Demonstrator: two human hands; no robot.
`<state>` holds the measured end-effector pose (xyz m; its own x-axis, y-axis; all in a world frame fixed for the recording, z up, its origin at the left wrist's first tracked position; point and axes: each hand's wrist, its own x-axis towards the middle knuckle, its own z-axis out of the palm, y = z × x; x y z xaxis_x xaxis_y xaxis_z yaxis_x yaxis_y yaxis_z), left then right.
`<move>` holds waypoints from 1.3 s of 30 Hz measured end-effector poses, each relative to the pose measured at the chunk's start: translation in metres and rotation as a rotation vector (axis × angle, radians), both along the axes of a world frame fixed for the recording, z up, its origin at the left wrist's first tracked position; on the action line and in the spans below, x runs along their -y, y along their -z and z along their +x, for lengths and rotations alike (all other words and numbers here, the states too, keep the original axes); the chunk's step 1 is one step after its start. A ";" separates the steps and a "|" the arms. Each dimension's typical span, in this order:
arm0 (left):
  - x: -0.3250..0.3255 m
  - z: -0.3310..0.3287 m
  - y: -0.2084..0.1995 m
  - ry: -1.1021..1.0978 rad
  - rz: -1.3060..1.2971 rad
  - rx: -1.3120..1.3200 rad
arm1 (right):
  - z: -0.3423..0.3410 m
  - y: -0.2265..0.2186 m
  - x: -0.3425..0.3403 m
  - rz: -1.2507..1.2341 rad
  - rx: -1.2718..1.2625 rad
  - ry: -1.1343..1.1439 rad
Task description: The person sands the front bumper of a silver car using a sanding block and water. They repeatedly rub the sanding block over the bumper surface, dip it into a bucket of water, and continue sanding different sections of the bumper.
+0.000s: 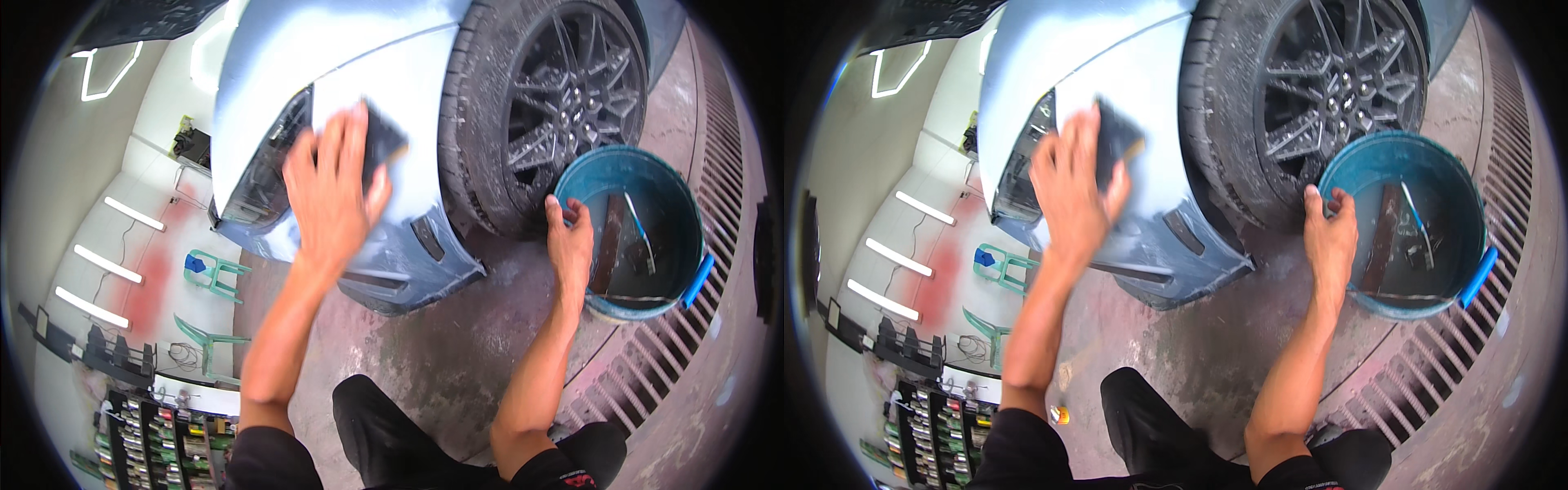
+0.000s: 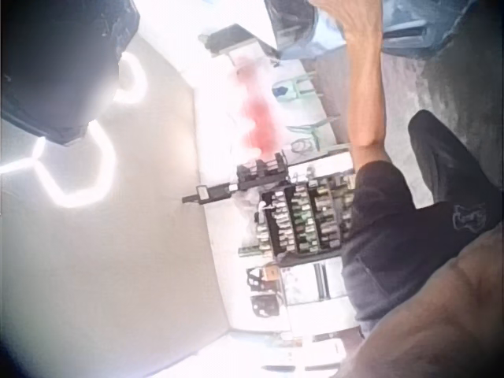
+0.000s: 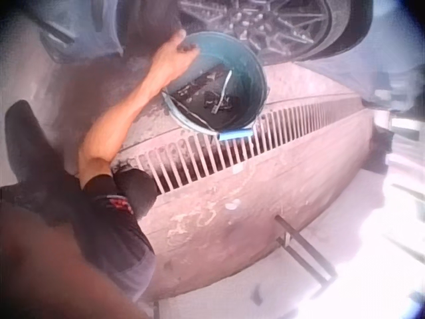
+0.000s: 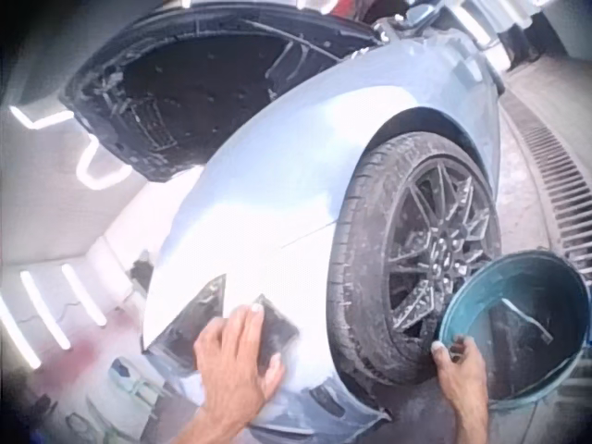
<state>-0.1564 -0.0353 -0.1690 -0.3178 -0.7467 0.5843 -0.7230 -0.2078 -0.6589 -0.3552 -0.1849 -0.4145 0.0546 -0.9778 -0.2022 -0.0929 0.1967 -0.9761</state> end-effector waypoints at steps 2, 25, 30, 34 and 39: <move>-0.028 0.014 0.023 -0.034 -0.029 -0.052 | -0.001 -0.005 -0.003 -0.030 -0.038 -0.014; 0.009 -0.007 0.012 0.032 -0.322 -0.243 | 0.008 -0.005 -0.011 -0.052 -0.039 -0.043; 0.002 0.001 0.022 0.122 -0.318 -0.249 | 0.004 0.004 -0.004 -0.083 -0.047 0.007; 0.018 -0.007 -0.001 0.138 -0.312 -0.249 | 0.008 0.000 -0.009 -0.083 -0.012 -0.018; -0.007 0.008 0.024 0.117 -0.292 -0.234 | 0.003 -0.004 -0.011 -0.069 -0.029 -0.002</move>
